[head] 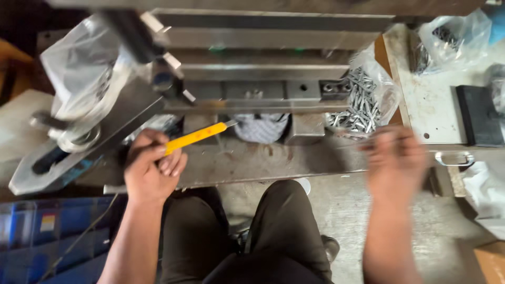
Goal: The person operates a power press machine, repeatedly inserting small metal pieces into the die and activating the press to shape them. They use a yellow tool to assist with placement and retrieval of the parts.
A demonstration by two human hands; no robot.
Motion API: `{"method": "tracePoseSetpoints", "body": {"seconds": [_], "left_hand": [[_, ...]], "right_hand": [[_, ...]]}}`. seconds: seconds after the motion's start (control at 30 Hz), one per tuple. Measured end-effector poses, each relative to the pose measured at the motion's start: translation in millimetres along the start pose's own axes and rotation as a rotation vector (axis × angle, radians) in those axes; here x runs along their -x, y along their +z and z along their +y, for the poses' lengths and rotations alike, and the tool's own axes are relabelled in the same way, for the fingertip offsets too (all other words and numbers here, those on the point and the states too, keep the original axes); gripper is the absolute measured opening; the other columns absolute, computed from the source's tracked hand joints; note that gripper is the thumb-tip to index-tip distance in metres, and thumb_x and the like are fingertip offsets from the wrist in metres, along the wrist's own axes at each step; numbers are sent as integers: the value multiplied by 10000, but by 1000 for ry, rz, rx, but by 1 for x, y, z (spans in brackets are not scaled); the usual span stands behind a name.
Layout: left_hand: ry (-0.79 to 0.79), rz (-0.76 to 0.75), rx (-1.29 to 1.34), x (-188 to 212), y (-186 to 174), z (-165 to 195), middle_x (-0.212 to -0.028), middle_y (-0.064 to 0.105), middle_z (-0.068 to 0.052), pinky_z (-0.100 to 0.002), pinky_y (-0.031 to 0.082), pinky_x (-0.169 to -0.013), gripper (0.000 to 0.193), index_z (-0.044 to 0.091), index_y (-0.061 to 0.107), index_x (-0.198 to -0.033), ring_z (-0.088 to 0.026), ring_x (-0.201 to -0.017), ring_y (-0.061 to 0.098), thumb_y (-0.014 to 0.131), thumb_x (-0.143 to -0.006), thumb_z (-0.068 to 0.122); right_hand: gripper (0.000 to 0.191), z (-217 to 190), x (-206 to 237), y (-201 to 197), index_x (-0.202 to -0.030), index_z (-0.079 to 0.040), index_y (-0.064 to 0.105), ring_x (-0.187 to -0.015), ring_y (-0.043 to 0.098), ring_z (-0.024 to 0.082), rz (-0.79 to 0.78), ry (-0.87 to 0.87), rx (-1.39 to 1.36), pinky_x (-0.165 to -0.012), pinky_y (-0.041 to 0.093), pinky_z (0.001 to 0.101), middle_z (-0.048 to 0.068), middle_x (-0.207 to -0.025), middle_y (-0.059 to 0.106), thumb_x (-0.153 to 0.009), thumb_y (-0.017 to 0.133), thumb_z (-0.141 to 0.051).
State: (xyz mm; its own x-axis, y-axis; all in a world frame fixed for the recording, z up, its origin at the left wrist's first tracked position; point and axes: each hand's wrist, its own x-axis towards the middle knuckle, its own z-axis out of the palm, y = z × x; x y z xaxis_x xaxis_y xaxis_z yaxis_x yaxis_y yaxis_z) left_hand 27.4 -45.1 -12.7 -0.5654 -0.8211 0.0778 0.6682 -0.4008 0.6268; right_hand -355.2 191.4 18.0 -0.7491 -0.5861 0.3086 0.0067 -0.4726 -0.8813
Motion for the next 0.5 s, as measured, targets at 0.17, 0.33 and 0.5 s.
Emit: {"method": "tracePoseSetpoints", "body": {"seconds": [0.17,0.33,0.5], "left_hand": [[2,-36,-10,10,15,14,-626,422,-21,-309,351,-538,90,25,560,-990,-124,-540,409,537,-903,21],[-10,-24,8,21,14,24,-612,426,-23,-302,357,-507,74,24,553,-962,-123,-520,408,541,-889,25],[-27,-17,5,24,10,27,-634,437,-22,-289,351,-495,69,27,546,-953,-112,-520,400,537,-887,6]], "right_hand": [[158,40,57,78,-1121,10,650,-831,663,75,-129,-80,394,-777,563,243,31,-965,684,-1023,709,-100],[182,47,64,88,-1086,24,677,-721,547,28,-169,-122,685,-657,456,197,8,-841,672,-994,748,-116],[161,51,70,86,-1090,17,665,-778,605,27,-174,-106,575,-718,487,191,1,-895,696,-1002,726,-104]]}}
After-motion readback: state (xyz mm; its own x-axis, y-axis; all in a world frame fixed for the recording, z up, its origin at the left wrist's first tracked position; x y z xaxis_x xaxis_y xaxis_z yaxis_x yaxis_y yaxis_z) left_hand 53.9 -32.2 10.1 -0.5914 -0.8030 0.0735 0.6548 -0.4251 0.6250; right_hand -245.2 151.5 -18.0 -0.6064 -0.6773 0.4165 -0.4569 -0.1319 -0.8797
